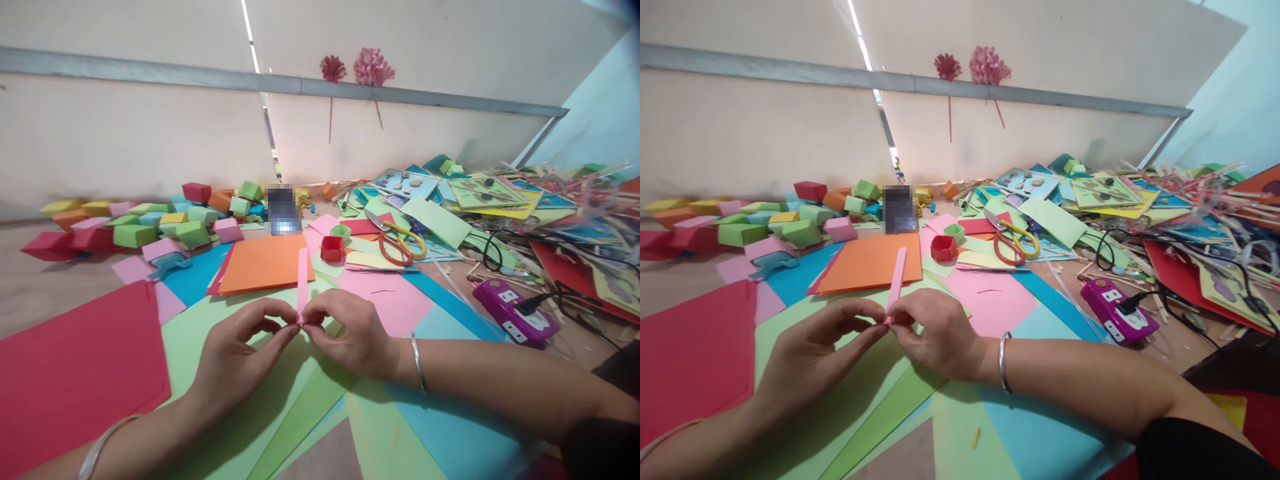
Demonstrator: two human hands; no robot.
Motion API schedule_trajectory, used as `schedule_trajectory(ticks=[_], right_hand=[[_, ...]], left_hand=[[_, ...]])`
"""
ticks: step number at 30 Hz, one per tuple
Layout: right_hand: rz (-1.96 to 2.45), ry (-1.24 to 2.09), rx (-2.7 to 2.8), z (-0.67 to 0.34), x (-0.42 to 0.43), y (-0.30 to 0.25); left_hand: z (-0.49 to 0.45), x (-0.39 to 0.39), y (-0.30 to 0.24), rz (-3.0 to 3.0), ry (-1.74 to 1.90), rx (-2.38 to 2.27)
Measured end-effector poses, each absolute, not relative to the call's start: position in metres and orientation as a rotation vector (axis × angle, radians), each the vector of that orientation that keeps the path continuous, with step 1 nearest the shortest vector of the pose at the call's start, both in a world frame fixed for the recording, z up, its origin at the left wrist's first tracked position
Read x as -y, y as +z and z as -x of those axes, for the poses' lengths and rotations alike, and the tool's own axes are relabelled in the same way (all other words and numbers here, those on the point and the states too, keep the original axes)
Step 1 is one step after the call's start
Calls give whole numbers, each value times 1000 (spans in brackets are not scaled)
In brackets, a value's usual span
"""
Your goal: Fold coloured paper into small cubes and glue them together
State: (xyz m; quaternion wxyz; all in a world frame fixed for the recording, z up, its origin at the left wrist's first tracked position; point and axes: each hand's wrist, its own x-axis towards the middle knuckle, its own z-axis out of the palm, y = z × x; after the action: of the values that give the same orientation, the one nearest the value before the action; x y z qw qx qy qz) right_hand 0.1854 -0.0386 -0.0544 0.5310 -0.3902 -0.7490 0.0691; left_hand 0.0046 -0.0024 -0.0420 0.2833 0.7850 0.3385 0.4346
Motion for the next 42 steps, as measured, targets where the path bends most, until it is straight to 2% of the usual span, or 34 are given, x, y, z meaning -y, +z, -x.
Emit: schedule_trajectory(ticks=[13,19,22,27,31,35,42], right_hand=[[926,208,1800,-188,40,-55],[946,96,1831,-189,39,-51],[908,-15,1880,-191,37,-50],[860,-277,1936,-195,35,-51],[824,-322,1990,-197,36,-52],[821,-184,1993,-196,36,-51],[1099,611,1645,-188,39,-45]], left_hand=[[-5,-3,-39,-2312,1146,-726],[-7,1,-38,-2383,1139,-774],[-7,6,-35,-2097,984,-895],[-10,7,-34,-1310,486,-911],[-11,4,-40,-1074,481,-849],[-10,3,-40,-1046,593,-867],[-10,1,-30,-1419,654,-944]])
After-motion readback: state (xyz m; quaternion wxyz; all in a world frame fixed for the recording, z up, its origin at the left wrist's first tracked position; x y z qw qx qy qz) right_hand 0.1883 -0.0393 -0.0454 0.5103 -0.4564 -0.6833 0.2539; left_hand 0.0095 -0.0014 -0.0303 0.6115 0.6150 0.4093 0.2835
